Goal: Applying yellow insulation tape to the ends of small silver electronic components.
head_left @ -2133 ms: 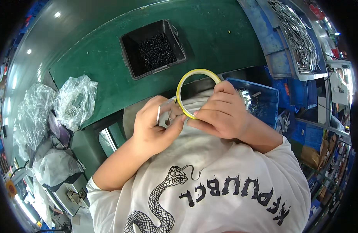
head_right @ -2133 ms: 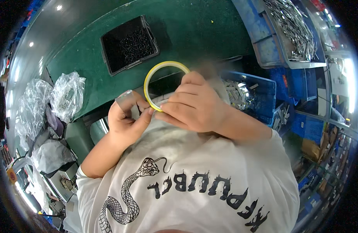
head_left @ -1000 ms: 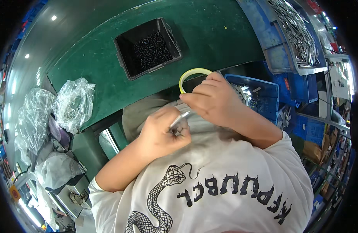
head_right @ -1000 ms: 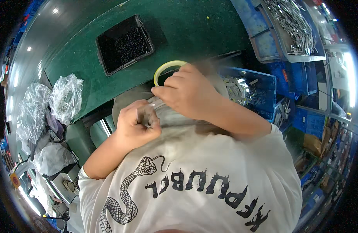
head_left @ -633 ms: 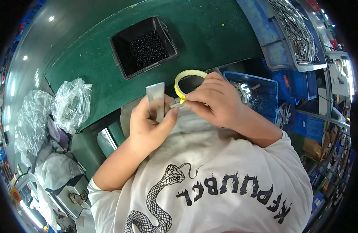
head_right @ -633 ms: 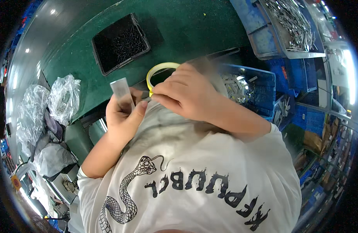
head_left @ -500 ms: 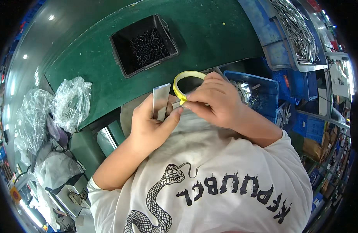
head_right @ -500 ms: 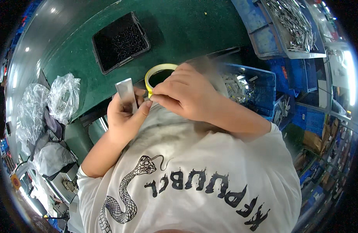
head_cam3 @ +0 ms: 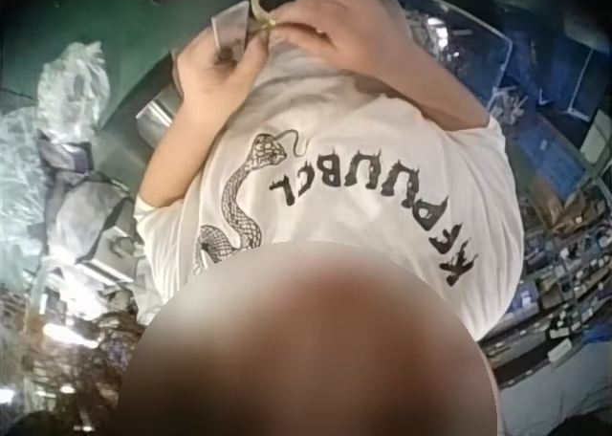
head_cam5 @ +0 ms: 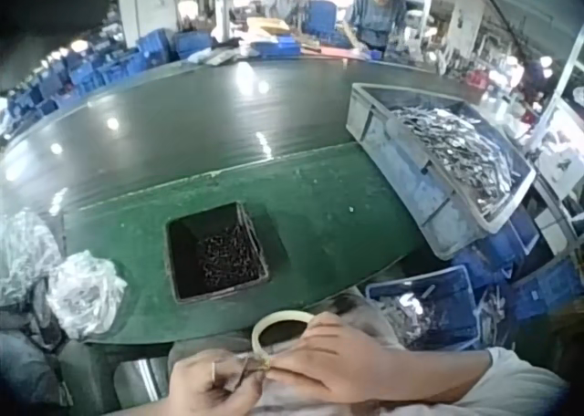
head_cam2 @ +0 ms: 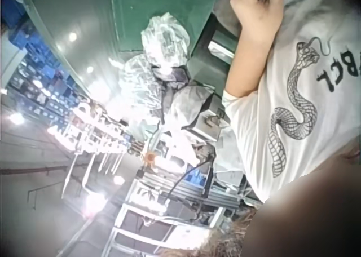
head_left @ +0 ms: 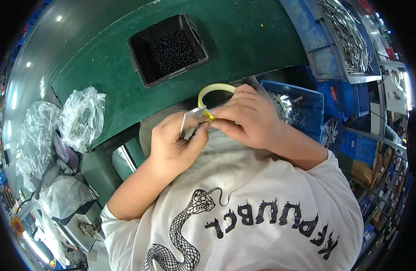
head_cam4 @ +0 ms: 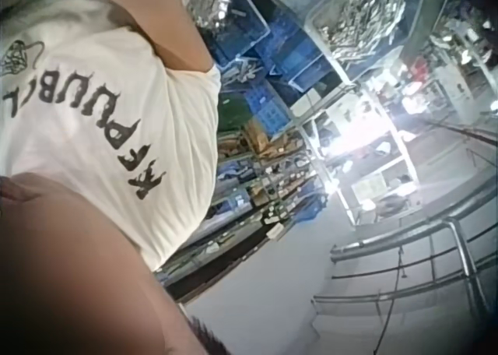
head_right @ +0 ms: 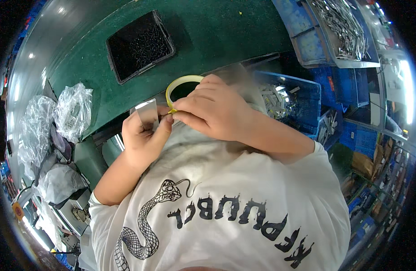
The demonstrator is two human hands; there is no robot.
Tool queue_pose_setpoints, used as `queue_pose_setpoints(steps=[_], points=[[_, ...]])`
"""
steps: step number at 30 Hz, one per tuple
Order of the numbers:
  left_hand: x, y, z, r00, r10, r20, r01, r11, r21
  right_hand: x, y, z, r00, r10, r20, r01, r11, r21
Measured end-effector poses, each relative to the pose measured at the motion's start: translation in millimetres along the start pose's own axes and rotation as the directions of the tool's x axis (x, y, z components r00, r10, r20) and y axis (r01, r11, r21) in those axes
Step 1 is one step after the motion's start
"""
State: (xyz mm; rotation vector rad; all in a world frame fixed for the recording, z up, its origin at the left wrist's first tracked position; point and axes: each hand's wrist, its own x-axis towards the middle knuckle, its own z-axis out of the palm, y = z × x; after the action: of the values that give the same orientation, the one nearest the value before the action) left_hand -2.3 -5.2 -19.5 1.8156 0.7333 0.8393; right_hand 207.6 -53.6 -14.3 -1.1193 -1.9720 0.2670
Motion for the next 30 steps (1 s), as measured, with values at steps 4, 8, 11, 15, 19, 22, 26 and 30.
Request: queue_pose_setpoints(steps=[4,8,11,15,19,22,26,30], points=[[1,1,-1,1.000,-0.001,-0.002,0.001,0.999,0.037,-1,0,2,1.000,0.003,0.021,-0.002,0.999,-0.034],[0,1,-1,1.000,-0.006,0.021,0.005,0.998,0.068,0,1,2,0.998,0.021,0.065,-0.019,0.999,-0.029],[1,0,-1,0.997,0.062,0.054,-0.066,0.995,0.080,0,1,-1,0.994,0.033,0.106,-0.029,0.999,-0.035],[-2,2,3,0.999,0.003,0.046,-0.003,1.000,0.017,1,1,-4,0.997,-0.002,0.071,0.007,0.997,-0.079],[-1,7,6,0.960,-0.261,0.103,0.274,0.949,-0.156,0,5,-6,0.996,0.042,0.084,-0.033,0.994,-0.101],[3,8,2,0.902,-0.380,0.205,0.414,0.897,-0.154,1,7,-8,0.994,0.104,-0.014,-0.105,0.993,-0.061],[7,13,0,0.884,-0.398,0.245,0.425,0.903,-0.064,6,4,-13,0.980,0.196,-0.037,-0.196,0.981,-0.002],[6,9,0,0.903,-0.356,0.239,0.363,0.932,0.015,8,2,-15,0.966,0.259,0.007,-0.259,0.963,0.078]])
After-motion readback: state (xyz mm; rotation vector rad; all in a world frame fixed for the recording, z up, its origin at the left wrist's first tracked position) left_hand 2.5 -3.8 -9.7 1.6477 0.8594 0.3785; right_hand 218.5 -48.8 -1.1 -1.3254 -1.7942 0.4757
